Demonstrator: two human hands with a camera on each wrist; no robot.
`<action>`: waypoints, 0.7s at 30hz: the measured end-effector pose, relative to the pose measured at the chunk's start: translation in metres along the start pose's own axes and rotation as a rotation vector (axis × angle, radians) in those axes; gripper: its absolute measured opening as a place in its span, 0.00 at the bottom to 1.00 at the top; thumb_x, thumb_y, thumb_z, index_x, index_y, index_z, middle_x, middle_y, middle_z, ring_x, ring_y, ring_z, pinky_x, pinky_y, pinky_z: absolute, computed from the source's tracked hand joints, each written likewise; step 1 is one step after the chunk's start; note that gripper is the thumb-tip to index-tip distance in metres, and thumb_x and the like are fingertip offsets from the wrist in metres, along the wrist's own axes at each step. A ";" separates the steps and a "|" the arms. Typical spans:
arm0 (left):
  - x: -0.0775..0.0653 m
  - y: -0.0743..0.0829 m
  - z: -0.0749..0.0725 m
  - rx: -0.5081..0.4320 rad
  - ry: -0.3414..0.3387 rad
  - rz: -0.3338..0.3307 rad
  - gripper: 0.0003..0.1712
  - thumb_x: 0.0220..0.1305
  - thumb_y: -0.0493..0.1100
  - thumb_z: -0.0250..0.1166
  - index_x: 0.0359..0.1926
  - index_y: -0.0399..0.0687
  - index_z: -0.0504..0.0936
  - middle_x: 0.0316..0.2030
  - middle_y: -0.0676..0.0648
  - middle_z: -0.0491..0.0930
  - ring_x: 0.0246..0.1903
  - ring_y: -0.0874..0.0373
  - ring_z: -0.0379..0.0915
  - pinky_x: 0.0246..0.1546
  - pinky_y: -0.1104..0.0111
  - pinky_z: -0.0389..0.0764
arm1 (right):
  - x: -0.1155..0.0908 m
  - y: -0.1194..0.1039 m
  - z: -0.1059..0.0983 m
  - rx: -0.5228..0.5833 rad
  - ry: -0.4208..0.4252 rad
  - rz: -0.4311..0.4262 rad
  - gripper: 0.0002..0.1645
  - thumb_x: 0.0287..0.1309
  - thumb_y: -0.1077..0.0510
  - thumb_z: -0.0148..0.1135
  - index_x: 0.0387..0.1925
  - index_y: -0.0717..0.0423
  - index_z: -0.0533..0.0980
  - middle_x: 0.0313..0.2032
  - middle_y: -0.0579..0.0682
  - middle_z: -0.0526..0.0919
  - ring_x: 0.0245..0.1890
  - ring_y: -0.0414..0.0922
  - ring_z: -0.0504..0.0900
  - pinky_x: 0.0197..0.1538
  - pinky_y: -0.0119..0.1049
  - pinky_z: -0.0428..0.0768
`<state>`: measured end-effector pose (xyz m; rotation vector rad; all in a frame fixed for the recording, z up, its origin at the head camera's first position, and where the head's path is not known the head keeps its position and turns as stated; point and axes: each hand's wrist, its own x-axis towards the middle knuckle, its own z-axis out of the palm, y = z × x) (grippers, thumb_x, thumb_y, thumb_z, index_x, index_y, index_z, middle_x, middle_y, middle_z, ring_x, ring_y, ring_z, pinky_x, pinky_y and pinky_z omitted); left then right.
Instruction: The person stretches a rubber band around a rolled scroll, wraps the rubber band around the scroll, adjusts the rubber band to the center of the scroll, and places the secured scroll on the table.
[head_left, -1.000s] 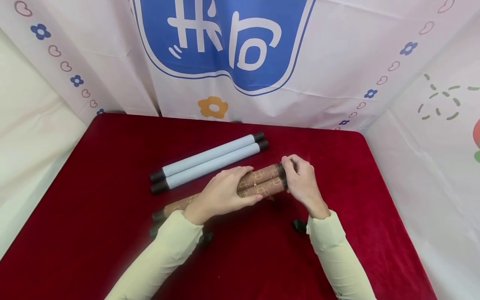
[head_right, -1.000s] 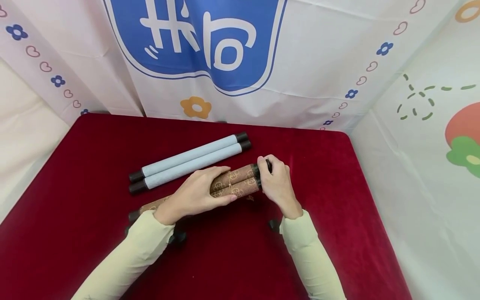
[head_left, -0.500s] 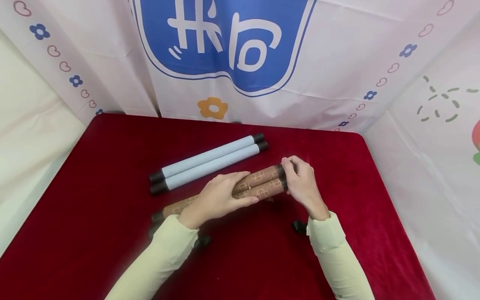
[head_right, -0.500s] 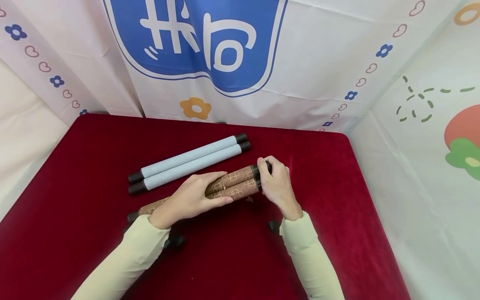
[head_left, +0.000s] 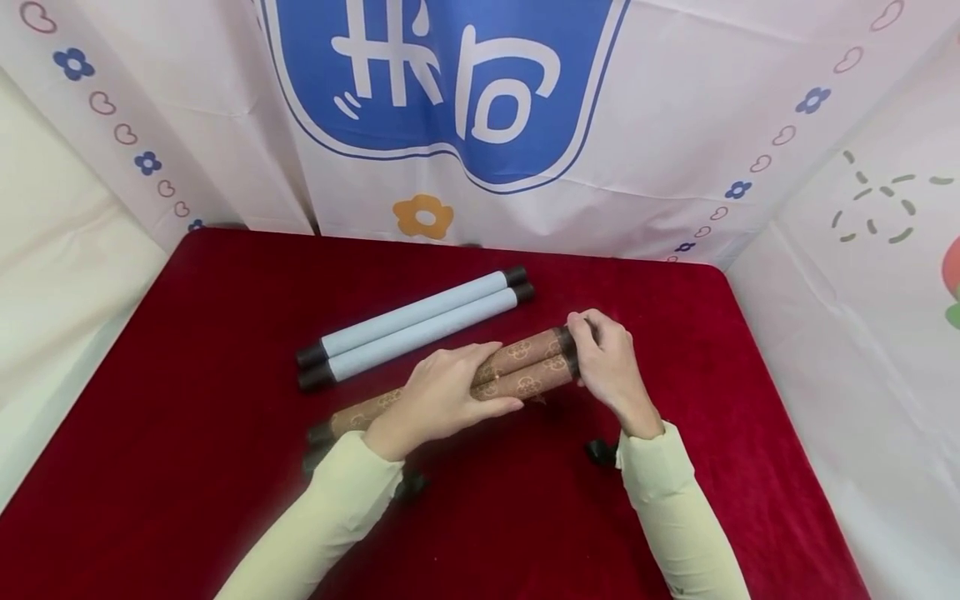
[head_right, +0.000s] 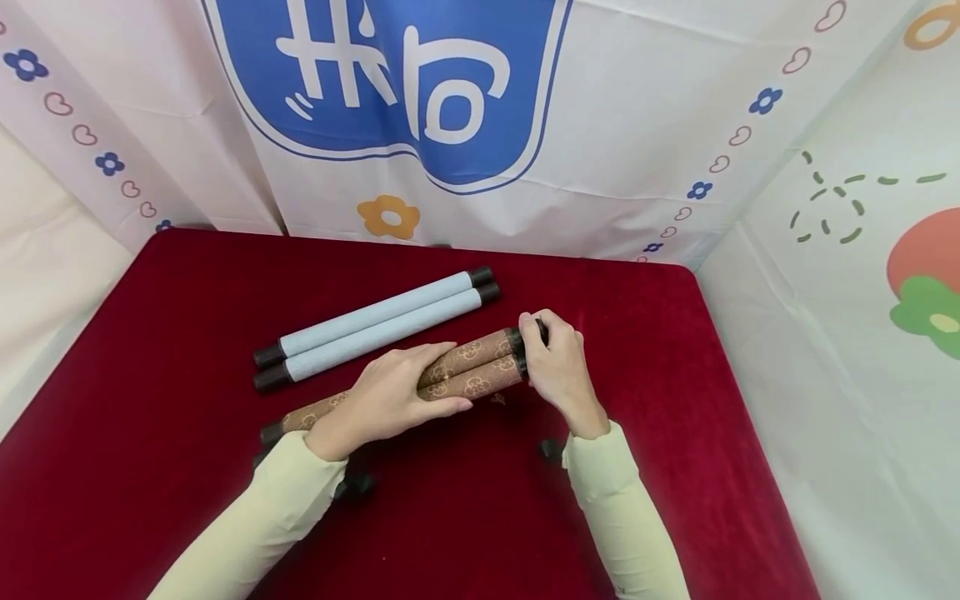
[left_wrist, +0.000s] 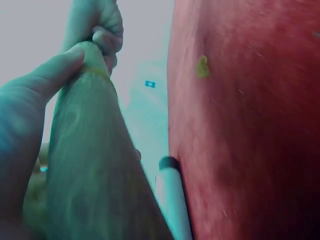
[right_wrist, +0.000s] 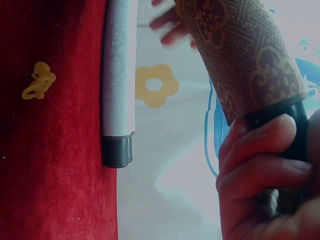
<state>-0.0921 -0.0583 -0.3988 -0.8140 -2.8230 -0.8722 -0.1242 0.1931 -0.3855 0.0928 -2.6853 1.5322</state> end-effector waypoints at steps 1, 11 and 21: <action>-0.004 -0.002 -0.002 0.001 -0.002 -0.008 0.44 0.58 0.70 0.75 0.65 0.46 0.80 0.48 0.51 0.88 0.43 0.56 0.86 0.42 0.57 0.86 | 0.000 0.000 0.000 0.002 0.000 0.000 0.27 0.80 0.40 0.49 0.41 0.58 0.81 0.28 0.60 0.81 0.12 0.50 0.78 0.19 0.45 0.82; 0.003 0.003 -0.002 0.011 -0.026 0.015 0.49 0.57 0.71 0.75 0.67 0.42 0.77 0.51 0.48 0.87 0.44 0.54 0.86 0.43 0.55 0.87 | 0.000 0.000 0.004 0.011 0.004 0.015 0.27 0.80 0.39 0.49 0.42 0.57 0.81 0.31 0.60 0.82 0.13 0.49 0.78 0.19 0.45 0.82; -0.017 -0.015 -0.012 0.068 -0.027 0.022 0.46 0.56 0.69 0.76 0.65 0.43 0.80 0.53 0.48 0.88 0.47 0.52 0.87 0.51 0.54 0.85 | 0.001 0.002 0.000 0.011 0.013 0.017 0.27 0.80 0.40 0.49 0.42 0.57 0.82 0.32 0.61 0.82 0.12 0.49 0.77 0.19 0.45 0.82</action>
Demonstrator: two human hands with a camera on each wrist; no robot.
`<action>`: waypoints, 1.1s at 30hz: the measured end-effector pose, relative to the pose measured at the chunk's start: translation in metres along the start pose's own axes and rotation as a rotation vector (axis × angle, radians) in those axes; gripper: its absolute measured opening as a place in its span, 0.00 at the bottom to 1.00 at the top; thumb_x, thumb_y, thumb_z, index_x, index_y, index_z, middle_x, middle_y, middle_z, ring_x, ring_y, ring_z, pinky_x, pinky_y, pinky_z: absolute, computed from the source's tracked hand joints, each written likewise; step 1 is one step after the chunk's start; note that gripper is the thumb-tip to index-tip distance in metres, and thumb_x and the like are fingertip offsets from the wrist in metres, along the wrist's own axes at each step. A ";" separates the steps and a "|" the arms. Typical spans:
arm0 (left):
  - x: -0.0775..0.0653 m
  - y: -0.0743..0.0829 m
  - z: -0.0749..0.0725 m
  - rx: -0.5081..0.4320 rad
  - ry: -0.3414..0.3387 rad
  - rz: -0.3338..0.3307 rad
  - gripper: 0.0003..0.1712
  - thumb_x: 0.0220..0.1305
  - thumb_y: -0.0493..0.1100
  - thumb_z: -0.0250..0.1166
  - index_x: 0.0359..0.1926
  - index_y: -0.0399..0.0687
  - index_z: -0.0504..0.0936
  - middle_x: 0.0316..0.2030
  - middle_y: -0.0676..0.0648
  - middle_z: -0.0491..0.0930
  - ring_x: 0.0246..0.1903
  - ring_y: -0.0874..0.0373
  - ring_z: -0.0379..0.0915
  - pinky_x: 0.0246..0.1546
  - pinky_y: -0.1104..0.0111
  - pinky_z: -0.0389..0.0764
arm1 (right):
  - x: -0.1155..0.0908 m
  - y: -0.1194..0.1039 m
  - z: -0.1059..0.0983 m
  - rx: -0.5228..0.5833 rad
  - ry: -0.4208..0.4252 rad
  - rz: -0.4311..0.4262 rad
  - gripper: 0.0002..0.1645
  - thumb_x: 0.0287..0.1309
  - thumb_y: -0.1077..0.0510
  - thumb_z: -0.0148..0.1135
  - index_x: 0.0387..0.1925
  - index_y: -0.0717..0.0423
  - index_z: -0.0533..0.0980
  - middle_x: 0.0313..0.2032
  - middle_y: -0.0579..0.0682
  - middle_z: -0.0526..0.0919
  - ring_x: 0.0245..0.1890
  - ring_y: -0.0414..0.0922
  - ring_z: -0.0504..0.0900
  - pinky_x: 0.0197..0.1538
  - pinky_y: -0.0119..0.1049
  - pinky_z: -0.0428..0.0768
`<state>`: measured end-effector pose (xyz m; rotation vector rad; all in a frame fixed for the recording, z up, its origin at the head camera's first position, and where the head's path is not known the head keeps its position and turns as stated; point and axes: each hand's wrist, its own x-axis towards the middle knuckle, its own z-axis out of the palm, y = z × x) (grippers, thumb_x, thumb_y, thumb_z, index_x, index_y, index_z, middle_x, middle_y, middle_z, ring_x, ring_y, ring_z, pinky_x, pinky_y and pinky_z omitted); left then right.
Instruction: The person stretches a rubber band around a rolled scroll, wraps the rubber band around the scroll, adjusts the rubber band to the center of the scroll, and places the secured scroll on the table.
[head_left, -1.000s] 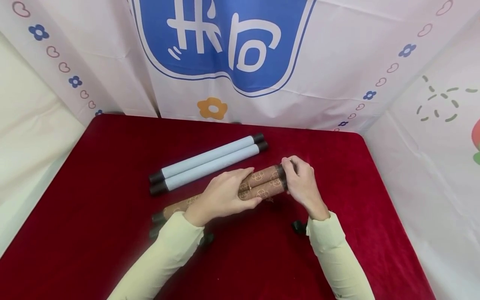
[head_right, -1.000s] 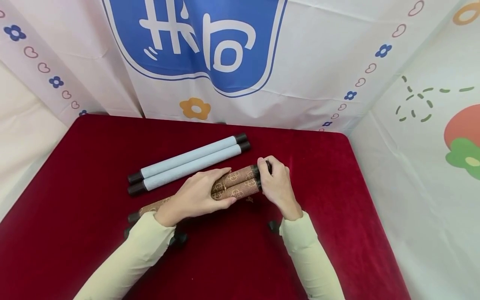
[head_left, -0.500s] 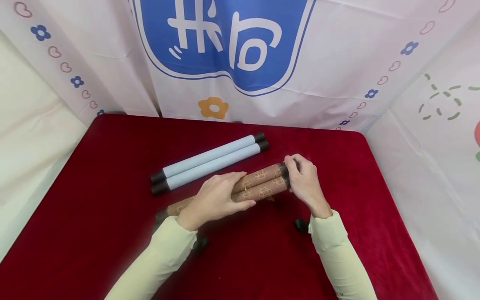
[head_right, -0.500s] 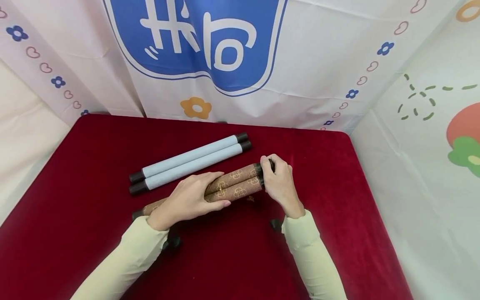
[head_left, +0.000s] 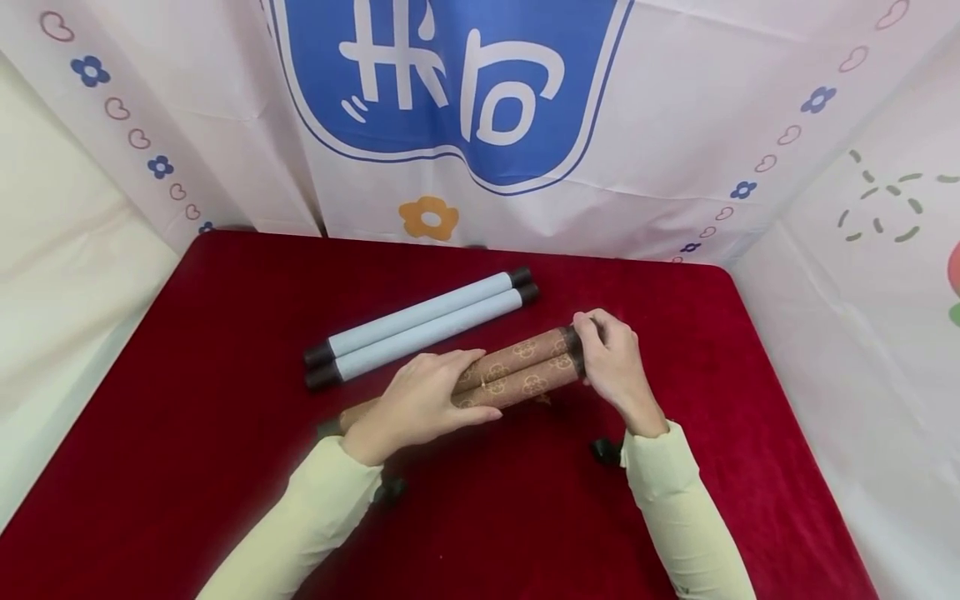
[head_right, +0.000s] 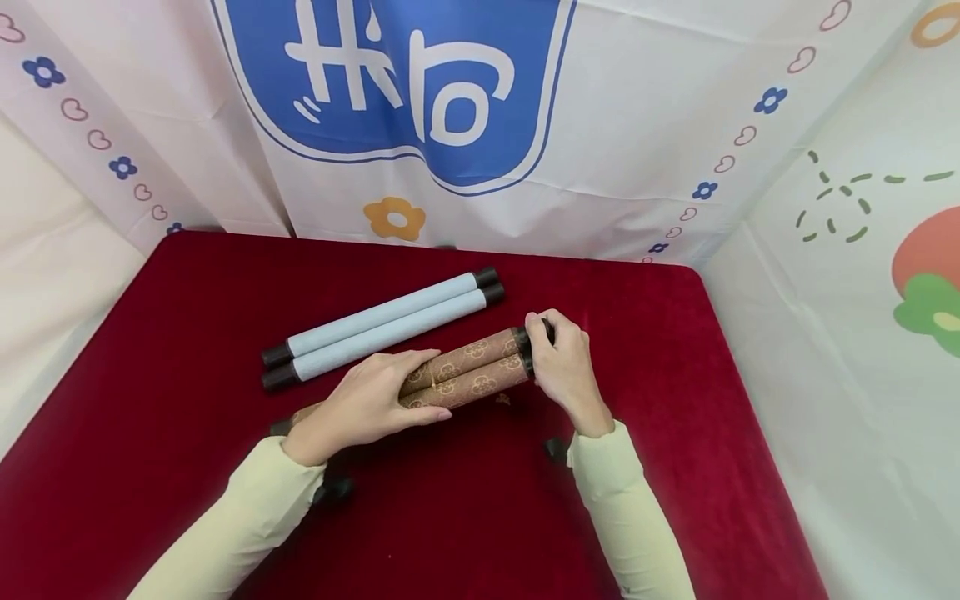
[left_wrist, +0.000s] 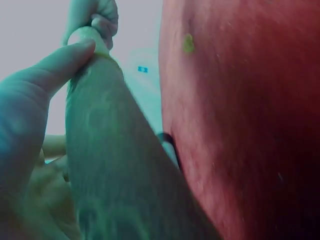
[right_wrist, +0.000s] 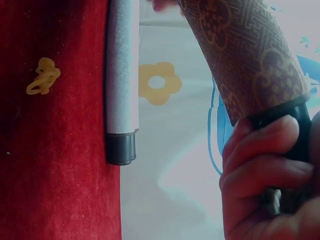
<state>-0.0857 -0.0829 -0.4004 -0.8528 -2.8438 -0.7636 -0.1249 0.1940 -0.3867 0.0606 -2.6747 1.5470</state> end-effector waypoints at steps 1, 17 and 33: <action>-0.001 -0.001 -0.001 0.009 -0.002 -0.001 0.47 0.56 0.69 0.76 0.66 0.43 0.80 0.55 0.48 0.88 0.49 0.51 0.87 0.52 0.53 0.85 | 0.000 0.000 0.000 -0.002 0.001 0.003 0.28 0.80 0.39 0.48 0.42 0.57 0.82 0.32 0.61 0.83 0.12 0.49 0.77 0.19 0.45 0.82; 0.014 0.010 0.008 -0.047 -0.016 -0.020 0.48 0.58 0.71 0.74 0.68 0.45 0.76 0.49 0.50 0.85 0.44 0.54 0.85 0.45 0.55 0.86 | -0.001 -0.002 0.000 0.012 0.032 -0.022 0.27 0.79 0.39 0.50 0.41 0.56 0.82 0.31 0.59 0.82 0.13 0.49 0.77 0.19 0.45 0.82; -0.016 -0.010 0.000 -0.014 -0.023 -0.058 0.47 0.53 0.69 0.76 0.66 0.46 0.78 0.53 0.50 0.86 0.47 0.53 0.86 0.46 0.54 0.87 | -0.001 0.002 0.002 0.003 0.035 -0.031 0.26 0.80 0.41 0.49 0.40 0.57 0.82 0.27 0.59 0.80 0.12 0.48 0.76 0.19 0.45 0.81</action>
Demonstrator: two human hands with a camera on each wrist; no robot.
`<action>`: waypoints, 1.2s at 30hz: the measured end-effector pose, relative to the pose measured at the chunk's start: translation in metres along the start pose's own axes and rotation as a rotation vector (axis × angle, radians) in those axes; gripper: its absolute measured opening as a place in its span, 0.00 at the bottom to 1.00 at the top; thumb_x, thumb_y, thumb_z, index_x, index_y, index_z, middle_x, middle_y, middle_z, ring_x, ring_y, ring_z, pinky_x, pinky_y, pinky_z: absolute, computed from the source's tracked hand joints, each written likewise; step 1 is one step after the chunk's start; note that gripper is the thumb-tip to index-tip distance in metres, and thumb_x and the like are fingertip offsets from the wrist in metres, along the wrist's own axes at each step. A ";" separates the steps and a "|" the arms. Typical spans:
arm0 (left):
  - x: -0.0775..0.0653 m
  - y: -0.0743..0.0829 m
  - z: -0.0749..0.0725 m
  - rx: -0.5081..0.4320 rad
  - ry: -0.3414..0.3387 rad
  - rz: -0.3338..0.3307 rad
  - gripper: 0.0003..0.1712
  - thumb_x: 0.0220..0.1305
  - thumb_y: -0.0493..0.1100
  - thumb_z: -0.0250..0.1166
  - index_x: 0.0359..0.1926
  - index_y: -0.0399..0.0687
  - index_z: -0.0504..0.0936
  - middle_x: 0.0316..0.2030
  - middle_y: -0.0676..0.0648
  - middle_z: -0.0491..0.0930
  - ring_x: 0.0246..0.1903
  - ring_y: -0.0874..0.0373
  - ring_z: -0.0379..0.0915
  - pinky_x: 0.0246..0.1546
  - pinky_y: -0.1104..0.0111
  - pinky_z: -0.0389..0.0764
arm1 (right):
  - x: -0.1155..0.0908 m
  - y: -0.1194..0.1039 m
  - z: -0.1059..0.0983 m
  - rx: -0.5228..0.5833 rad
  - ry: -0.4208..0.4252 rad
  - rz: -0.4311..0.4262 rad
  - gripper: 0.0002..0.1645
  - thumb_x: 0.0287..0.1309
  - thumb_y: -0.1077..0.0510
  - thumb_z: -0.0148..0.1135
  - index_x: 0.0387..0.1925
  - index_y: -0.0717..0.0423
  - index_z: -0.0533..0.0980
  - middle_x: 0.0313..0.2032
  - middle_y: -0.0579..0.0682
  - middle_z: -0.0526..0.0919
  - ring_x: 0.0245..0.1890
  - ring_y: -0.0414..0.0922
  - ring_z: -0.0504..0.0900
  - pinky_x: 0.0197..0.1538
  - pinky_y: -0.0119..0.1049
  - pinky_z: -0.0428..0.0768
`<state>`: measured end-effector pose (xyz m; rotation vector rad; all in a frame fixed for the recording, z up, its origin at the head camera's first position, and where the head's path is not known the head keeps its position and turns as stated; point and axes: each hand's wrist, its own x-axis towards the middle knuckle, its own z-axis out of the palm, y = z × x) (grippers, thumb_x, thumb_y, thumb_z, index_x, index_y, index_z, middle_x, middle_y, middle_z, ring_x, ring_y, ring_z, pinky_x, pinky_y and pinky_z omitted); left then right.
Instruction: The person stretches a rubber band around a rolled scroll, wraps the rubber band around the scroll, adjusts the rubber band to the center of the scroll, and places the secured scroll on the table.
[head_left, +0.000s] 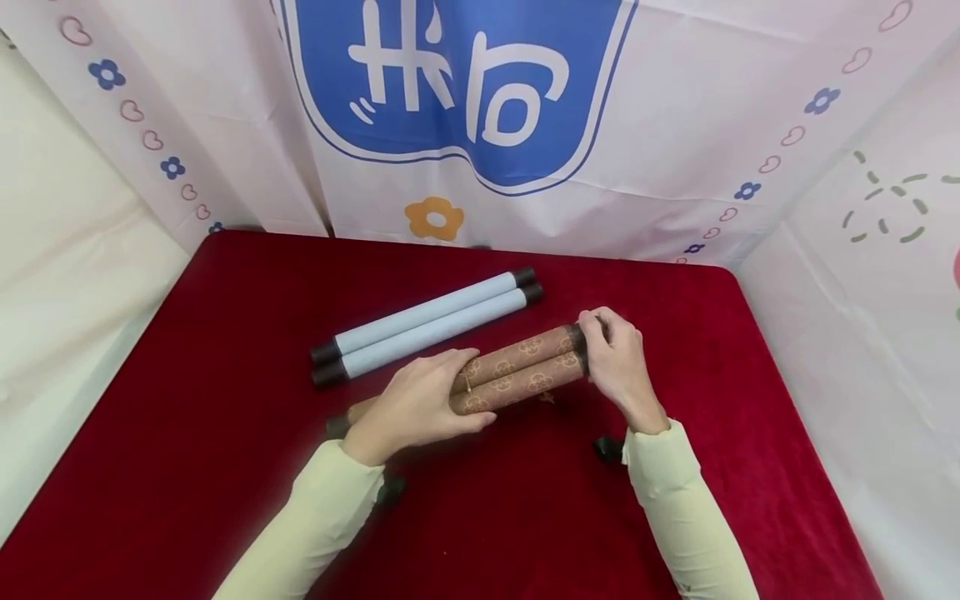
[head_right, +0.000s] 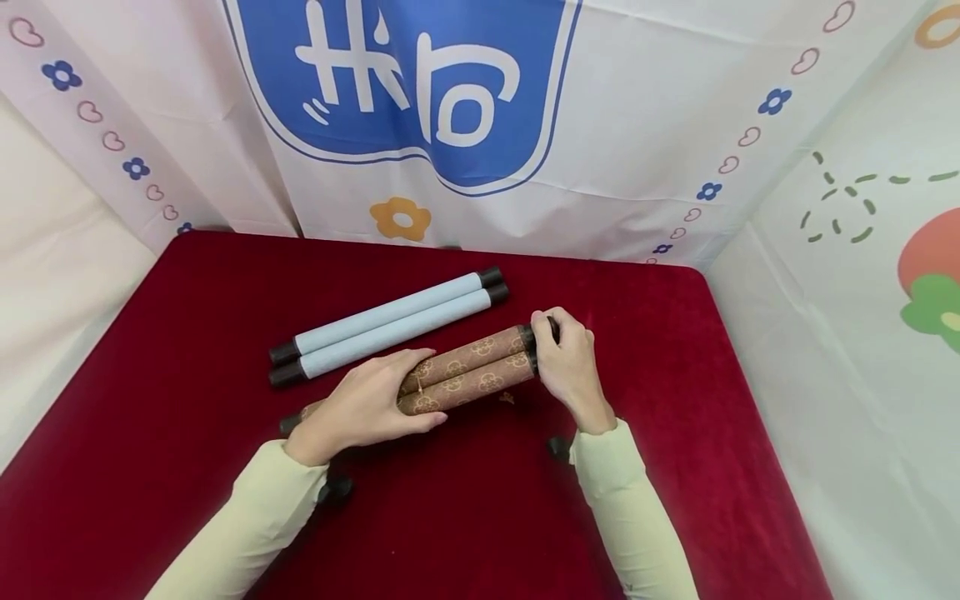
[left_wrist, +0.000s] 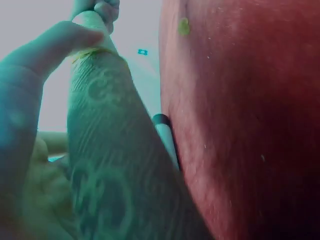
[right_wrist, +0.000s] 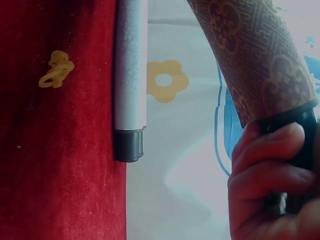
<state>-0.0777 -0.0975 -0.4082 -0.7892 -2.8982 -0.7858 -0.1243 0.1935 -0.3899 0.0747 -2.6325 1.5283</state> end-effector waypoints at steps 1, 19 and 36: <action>0.001 0.001 0.000 0.002 0.003 0.005 0.48 0.54 0.69 0.76 0.66 0.45 0.77 0.54 0.49 0.86 0.48 0.52 0.86 0.46 0.54 0.87 | 0.000 0.000 0.001 0.000 0.002 -0.003 0.26 0.80 0.41 0.49 0.40 0.57 0.82 0.27 0.59 0.79 0.12 0.48 0.76 0.19 0.45 0.81; -0.009 -0.007 0.008 0.001 0.058 -0.034 0.43 0.48 0.64 0.84 0.58 0.46 0.82 0.44 0.52 0.84 0.40 0.58 0.82 0.39 0.59 0.84 | 0.003 0.013 -0.008 -0.067 -0.041 0.083 0.29 0.80 0.39 0.46 0.50 0.59 0.81 0.38 0.63 0.82 0.16 0.47 0.79 0.24 0.45 0.85; 0.003 -0.051 -0.064 0.103 0.040 -0.139 0.32 0.48 0.65 0.84 0.44 0.49 0.85 0.29 0.53 0.79 0.28 0.57 0.73 0.28 0.62 0.75 | 0.002 0.022 -0.017 -0.263 -0.246 -0.031 0.26 0.81 0.41 0.49 0.54 0.56 0.82 0.41 0.56 0.88 0.38 0.47 0.86 0.45 0.42 0.82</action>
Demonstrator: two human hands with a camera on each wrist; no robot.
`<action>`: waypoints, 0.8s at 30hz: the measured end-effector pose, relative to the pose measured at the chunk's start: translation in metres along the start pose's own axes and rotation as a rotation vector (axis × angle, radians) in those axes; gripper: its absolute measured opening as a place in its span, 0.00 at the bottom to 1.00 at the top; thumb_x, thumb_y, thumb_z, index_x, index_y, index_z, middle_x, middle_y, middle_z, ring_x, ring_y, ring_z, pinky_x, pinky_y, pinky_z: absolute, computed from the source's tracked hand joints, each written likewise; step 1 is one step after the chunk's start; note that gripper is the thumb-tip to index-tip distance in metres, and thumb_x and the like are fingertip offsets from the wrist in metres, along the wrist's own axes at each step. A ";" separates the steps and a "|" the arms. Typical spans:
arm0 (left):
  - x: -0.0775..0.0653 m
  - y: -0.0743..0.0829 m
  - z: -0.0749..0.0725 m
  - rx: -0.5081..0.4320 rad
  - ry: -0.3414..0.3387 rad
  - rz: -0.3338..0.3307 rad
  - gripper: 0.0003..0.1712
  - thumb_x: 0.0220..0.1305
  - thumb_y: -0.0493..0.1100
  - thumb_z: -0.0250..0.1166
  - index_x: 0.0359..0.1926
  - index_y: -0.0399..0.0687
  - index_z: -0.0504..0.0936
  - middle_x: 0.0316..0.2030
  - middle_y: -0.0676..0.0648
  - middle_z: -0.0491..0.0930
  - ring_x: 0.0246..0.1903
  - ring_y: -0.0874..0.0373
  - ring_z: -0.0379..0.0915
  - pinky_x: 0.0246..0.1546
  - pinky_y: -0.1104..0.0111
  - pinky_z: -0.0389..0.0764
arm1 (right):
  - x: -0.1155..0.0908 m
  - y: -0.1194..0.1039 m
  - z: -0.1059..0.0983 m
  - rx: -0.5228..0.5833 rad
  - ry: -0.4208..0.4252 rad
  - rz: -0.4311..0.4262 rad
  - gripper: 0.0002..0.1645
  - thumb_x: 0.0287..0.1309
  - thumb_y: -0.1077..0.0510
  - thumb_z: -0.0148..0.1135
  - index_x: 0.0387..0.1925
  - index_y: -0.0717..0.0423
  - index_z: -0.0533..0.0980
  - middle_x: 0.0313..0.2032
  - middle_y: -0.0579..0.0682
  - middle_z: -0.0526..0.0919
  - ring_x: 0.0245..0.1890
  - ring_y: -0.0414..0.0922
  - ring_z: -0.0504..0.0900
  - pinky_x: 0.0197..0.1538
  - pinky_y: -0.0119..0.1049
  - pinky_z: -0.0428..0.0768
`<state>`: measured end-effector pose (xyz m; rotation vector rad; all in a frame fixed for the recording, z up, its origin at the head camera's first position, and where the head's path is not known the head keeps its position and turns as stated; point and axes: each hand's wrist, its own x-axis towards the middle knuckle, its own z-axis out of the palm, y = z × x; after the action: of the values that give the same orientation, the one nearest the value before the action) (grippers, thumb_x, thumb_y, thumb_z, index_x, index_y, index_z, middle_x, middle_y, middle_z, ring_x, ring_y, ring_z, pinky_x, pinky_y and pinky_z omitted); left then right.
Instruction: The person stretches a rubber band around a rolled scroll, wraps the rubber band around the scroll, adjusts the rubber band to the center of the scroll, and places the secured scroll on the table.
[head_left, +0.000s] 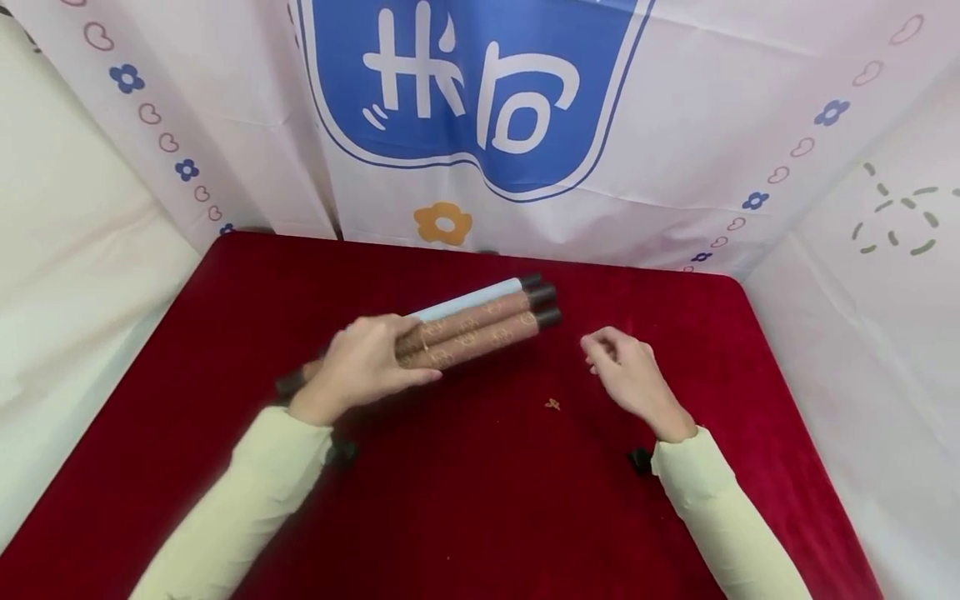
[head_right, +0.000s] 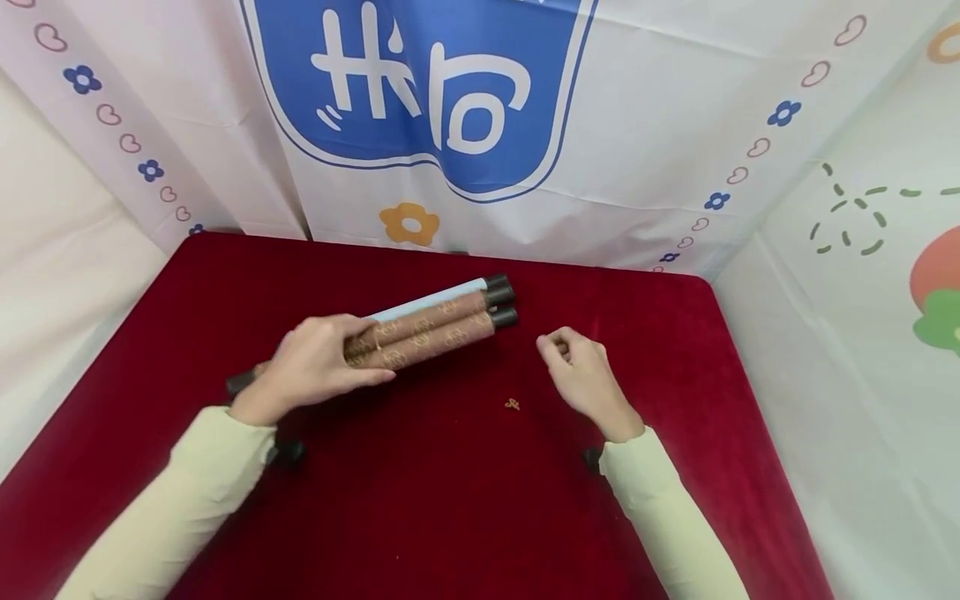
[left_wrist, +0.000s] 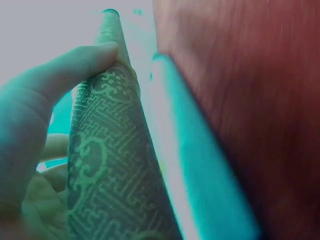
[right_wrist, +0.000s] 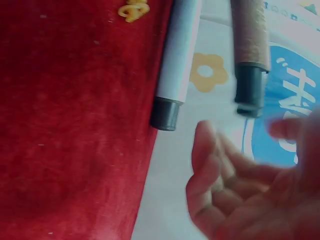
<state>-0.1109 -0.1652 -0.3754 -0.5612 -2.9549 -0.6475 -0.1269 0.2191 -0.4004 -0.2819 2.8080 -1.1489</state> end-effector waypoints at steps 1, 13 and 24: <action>0.003 -0.007 -0.008 -0.004 -0.015 -0.027 0.35 0.49 0.65 0.83 0.49 0.47 0.86 0.32 0.51 0.82 0.31 0.56 0.75 0.31 0.59 0.77 | 0.000 0.002 0.002 -0.014 -0.024 -0.022 0.22 0.80 0.44 0.53 0.52 0.56 0.83 0.41 0.55 0.88 0.38 0.46 0.85 0.45 0.41 0.82; 0.055 -0.092 -0.044 -0.055 -0.134 -0.191 0.50 0.54 0.62 0.81 0.68 0.35 0.77 0.59 0.32 0.83 0.55 0.41 0.79 0.58 0.42 0.81 | 0.001 0.003 0.022 -0.136 -0.228 -0.276 0.02 0.66 0.61 0.70 0.37 0.55 0.83 0.30 0.43 0.85 0.30 0.36 0.80 0.37 0.31 0.83; 0.078 -0.135 -0.017 -0.086 -0.205 -0.270 0.52 0.56 0.60 0.80 0.69 0.29 0.74 0.60 0.29 0.82 0.59 0.39 0.76 0.60 0.42 0.80 | 0.002 0.002 0.027 -0.191 -0.304 -0.291 0.04 0.64 0.61 0.72 0.35 0.53 0.83 0.28 0.40 0.85 0.26 0.32 0.79 0.34 0.29 0.81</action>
<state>-0.2331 -0.2598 -0.4014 -0.2476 -3.2424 -0.7873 -0.1245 0.2013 -0.4208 -0.8295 2.6597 -0.7956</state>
